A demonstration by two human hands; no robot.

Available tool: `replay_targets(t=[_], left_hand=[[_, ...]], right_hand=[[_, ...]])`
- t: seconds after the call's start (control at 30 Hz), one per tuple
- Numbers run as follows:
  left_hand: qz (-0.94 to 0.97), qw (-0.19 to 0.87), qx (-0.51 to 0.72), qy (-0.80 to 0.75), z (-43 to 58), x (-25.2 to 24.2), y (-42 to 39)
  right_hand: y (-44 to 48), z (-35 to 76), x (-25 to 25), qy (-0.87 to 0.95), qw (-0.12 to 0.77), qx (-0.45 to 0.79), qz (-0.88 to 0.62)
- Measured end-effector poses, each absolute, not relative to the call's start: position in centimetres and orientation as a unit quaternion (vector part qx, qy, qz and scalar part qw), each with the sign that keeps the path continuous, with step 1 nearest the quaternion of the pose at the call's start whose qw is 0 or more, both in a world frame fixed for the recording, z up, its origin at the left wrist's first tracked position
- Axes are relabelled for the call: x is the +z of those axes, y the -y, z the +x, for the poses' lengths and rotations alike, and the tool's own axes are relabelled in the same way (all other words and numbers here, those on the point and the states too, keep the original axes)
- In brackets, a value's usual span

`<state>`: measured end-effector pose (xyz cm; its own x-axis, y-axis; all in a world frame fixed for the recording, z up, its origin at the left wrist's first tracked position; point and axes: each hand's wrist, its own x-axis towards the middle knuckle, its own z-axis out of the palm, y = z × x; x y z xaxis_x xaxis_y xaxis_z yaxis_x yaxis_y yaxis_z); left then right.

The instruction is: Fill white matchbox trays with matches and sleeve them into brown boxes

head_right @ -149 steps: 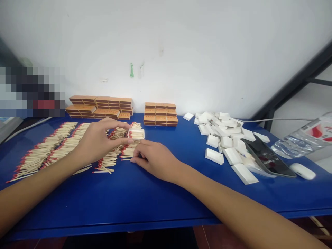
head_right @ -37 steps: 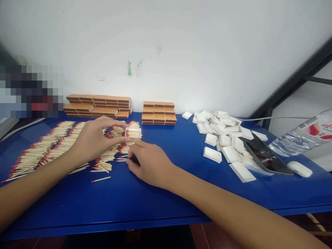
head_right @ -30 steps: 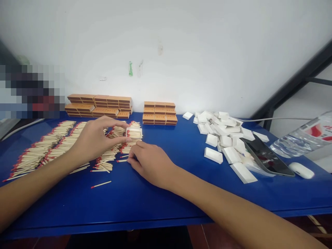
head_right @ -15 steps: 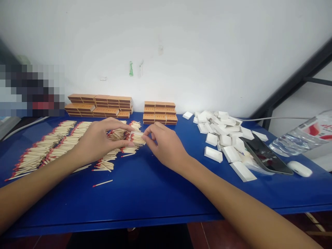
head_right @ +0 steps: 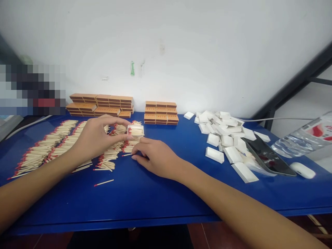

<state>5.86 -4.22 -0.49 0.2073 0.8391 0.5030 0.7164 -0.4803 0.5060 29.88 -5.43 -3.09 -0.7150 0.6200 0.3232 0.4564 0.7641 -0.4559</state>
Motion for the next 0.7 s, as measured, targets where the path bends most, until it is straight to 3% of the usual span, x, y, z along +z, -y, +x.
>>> replay_targets(t=[0.7], left_hand=[[0.780, 0.078, 0.377, -0.493, 6.05, -0.58, 4.38]], right_hand=[[5.72, 29.61, -2.99, 0.906, 0.236, 0.155, -0.315]])
